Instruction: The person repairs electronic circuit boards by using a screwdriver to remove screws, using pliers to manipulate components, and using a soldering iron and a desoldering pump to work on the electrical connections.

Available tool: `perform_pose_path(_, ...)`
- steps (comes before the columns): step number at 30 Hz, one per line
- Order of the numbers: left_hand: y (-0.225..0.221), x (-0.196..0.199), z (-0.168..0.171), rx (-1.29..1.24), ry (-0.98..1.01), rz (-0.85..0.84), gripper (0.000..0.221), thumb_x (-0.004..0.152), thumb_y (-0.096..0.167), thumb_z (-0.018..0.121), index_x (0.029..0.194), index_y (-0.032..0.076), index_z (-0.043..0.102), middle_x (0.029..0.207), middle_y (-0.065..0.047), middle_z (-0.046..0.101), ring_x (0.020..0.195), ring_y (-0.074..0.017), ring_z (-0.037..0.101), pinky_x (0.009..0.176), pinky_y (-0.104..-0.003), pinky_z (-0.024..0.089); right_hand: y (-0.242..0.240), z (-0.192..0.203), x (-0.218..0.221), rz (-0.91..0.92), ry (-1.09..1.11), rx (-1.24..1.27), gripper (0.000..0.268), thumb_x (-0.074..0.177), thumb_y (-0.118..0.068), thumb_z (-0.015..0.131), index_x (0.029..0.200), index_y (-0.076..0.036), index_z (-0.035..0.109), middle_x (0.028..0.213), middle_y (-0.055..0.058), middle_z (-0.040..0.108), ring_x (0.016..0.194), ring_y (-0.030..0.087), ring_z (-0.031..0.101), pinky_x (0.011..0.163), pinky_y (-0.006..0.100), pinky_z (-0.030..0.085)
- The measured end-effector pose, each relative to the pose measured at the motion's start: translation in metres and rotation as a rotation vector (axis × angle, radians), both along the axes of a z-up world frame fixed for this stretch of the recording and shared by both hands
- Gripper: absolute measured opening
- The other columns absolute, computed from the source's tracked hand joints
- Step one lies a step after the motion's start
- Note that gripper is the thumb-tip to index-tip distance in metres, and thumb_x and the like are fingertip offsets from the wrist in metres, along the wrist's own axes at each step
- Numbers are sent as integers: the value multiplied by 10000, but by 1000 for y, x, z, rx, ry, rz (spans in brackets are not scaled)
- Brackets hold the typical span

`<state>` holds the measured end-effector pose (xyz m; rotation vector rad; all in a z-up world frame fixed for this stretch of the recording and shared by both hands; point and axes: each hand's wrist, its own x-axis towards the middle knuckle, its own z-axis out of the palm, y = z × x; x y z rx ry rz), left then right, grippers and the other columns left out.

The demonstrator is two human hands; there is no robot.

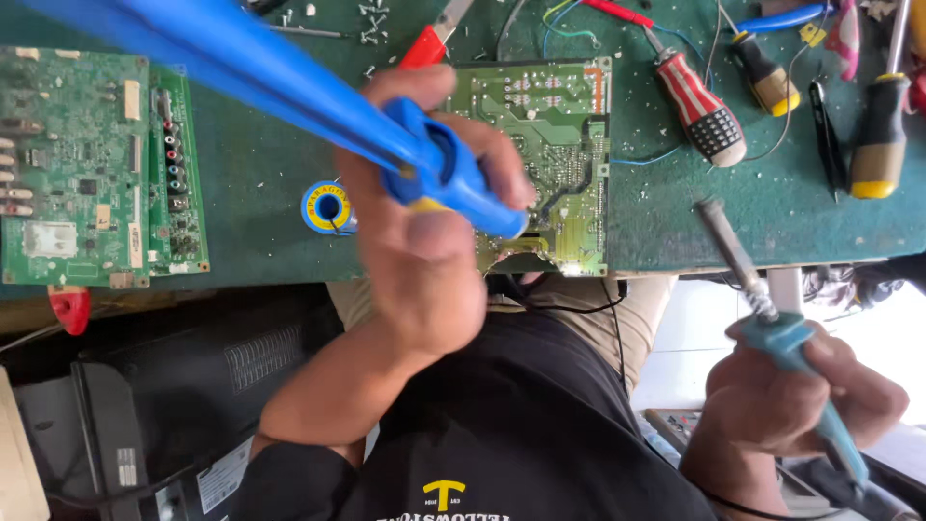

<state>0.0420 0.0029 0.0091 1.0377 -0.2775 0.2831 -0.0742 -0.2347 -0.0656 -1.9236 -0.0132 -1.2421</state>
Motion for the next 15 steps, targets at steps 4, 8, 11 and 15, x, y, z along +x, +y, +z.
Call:
perform_pose_path(4, 40, -3, 19, 252, 20, -273, 636, 1046, 549, 718, 1441, 113, 477, 866, -73, 623, 692, -159, 630, 589, -282, 490, -42, -25, -13, 173, 258, 209, 472, 1156, -364, 615, 1137, 106, 586, 948, 279, 663, 789, 389, 751, 627, 380, 603)
perform_pose_path(8, 36, -11, 34, 1327, -144, -639, 621, 899, 716, 620, 1226, 200, 512, 834, -27, 736, 636, -274, 709, 543, -443, 543, -79, -42, -27, 60, 49, 289, 254, 884, -146, 873, 1075, -40, 742, 1090, 164, 672, 910, 296, 628, 913, 450, 527)
perform_pose_path(11, 13, -35, 6, 1613, -236, -796, 775, 814, 837, 671, 1095, 135, 500, 700, -118, 694, 611, -464, 694, 499, -607, 494, -58, -22, -29, 454, 40, 732, 494, 1108, -596, 461, 1332, -197, 649, 1212, 88, 647, 899, 252, 559, 978, 515, 545)
perform_pose_path(15, -16, -54, -11, 1598, -406, -631, 942, 685, 834, 854, 1078, 69, 471, 613, -72, 685, 523, -401, 704, 392, -576, 502, -5, 21, -27, 532, 219, 618, 310, 1033, -364, 590, 1130, -70, 577, 1012, 285, 672, 900, 427, 723, 691, 498, 648)
